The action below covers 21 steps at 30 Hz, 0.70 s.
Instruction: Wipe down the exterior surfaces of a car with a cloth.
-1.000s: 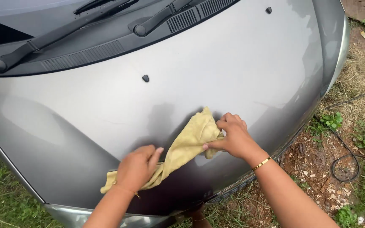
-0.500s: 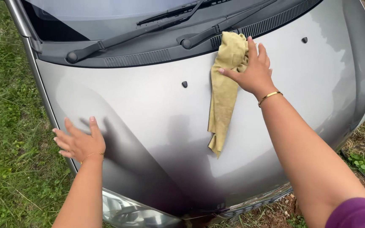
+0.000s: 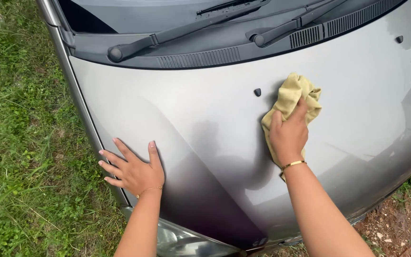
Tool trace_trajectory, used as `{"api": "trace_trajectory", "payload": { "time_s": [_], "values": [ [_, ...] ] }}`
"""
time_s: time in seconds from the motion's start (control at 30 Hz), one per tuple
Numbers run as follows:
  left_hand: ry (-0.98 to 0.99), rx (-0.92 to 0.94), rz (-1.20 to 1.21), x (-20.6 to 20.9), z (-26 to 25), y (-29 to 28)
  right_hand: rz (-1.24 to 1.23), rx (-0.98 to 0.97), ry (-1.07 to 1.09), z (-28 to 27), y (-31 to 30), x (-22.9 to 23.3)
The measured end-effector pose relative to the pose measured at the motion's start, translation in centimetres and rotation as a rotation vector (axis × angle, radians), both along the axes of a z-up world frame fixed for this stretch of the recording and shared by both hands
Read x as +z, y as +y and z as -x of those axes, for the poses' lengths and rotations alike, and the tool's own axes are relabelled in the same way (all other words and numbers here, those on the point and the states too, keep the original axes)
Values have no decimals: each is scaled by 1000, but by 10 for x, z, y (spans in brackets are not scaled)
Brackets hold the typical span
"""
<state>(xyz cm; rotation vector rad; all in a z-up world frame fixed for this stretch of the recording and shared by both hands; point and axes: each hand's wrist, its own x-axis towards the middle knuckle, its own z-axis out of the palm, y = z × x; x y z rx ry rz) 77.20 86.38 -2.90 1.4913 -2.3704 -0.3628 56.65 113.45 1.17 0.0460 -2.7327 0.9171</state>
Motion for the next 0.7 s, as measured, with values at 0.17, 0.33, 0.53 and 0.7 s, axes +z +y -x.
{"api": "trace_trajectory", "payload": {
  "time_s": [0.17,0.33,0.53,0.7],
  "values": [
    [-1,-10,-1,-7,-1,-3,107,185,36,-94,-130,-10],
    [8,-3,-29,-7,-3,-5,30,819,-7,-124,-256,4],
    [52,5,-41,-12,-2,-3,-245,1046,90,-91,-229,23],
    [68,8,-34,0,1,2,-335,943,123,-42,-95,38]
  ]
}}
